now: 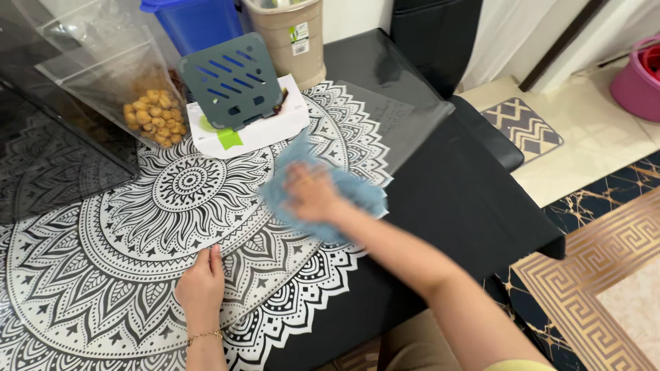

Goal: The person wipes a black dining table with a blue cloth, cleaning around a decorative placemat and various items. They lift the placemat to clean the surface underneath and wipe the table edges and legs.

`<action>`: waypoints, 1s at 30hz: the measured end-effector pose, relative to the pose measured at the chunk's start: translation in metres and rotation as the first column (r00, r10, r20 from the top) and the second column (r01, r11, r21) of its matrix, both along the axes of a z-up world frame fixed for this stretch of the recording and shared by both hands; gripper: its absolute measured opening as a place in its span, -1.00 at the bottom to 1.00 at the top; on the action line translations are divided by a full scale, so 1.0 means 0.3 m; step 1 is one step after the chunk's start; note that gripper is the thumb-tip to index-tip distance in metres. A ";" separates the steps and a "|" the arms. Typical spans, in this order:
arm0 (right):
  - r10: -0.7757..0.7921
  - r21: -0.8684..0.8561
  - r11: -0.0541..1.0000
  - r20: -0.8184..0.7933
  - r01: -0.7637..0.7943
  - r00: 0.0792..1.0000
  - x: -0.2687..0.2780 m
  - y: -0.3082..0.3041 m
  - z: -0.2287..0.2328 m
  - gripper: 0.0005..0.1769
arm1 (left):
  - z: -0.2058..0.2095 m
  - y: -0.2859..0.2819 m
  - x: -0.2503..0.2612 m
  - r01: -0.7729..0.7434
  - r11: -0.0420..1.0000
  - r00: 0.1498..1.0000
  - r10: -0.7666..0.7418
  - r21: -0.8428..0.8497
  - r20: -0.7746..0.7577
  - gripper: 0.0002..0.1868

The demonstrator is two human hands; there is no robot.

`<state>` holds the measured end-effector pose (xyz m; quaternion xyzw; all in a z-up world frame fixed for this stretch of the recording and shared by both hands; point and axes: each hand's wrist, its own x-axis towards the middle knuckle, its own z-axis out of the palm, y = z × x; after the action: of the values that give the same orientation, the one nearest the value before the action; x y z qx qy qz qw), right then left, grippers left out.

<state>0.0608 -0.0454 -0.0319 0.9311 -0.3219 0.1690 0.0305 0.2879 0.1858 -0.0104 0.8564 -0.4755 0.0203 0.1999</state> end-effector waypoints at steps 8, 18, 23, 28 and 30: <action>0.434 0.176 0.885 0.016 -0.430 0.901 0.166 0.420 0.001 -0.31 | -0.019 0.024 0.017 0.037 0.985 0.999 -0.035 -0.169 0.017 -0.58; -0.580 -0.064 0.811 0.040 0.582 0.813 -0.751 -0.340 0.025 -0.36 | 0.052 0.057 -0.020 0.040 0.988 0.975 -0.071 -0.147 -0.209 -0.53; -0.750 0.256 0.656 0.333 0.710 0.572 -1.023 -0.504 -0.017 -0.56 | 0.195 0.074 -0.067 0.052 0.960 0.912 -0.158 -0.275 -0.379 -0.63; -0.486 0.309 0.793 0.840 0.525 0.240 -1.292 -0.496 0.078 -0.56 | 0.309 0.116 -0.182 0.311 0.892 0.949 -0.312 -0.327 0.050 -0.79; -0.398 0.256 0.788 0.906 0.560 0.146 -1.408 -0.459 0.183 -0.55 | 0.335 0.153 -0.235 0.469 0.801 0.883 -0.416 -0.372 0.216 -0.84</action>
<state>-0.3617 -0.1829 0.0231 0.5007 -0.5439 0.6722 -0.0409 0.2174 0.2317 0.0900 0.6565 -0.6584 0.1260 0.3458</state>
